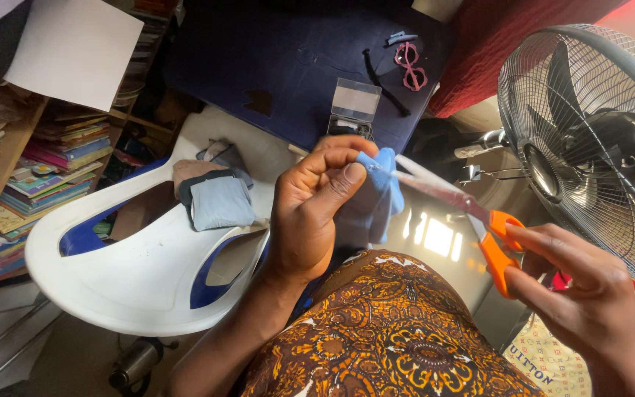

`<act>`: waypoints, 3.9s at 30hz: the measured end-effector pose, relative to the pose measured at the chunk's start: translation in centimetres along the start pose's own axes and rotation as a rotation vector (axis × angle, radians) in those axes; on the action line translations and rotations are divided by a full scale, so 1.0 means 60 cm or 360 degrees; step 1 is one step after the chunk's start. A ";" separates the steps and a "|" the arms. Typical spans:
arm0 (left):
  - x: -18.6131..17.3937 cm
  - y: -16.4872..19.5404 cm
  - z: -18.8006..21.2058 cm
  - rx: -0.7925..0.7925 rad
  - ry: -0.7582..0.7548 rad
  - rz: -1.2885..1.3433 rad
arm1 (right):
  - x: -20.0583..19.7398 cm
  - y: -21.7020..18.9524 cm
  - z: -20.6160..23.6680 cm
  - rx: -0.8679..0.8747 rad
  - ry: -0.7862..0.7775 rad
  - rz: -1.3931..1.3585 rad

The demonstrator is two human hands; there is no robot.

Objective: The person opens a sewing kit, retrieves a needle, and uses scissors to trim the edge of a light blue cloth. They then thread the needle with white thread and prepare to sew the cloth.

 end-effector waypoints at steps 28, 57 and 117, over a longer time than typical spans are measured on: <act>-0.028 -0.065 0.031 -0.0445 -0.0210 0.0102 | 0.125 -0.078 -0.176 -0.0054 0.0035 -0.1612; -0.005 -0.102 0.031 -0.0774 -0.0248 0.0341 | 0.130 -0.036 -0.203 0.0241 -0.0050 -0.1814; -0.048 -0.055 0.002 0.0141 0.0194 0.0056 | 0.139 0.115 0.050 0.0995 -0.0516 -0.0953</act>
Point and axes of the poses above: each hand's wrist, its own z-axis away from the middle knuckle, its own x-axis out of the palm, y = z × x, the point moved 9 cm from there along -z, towards the middle knuckle, and after that the axes turned 1 degree about y, right-handed, at the moved point
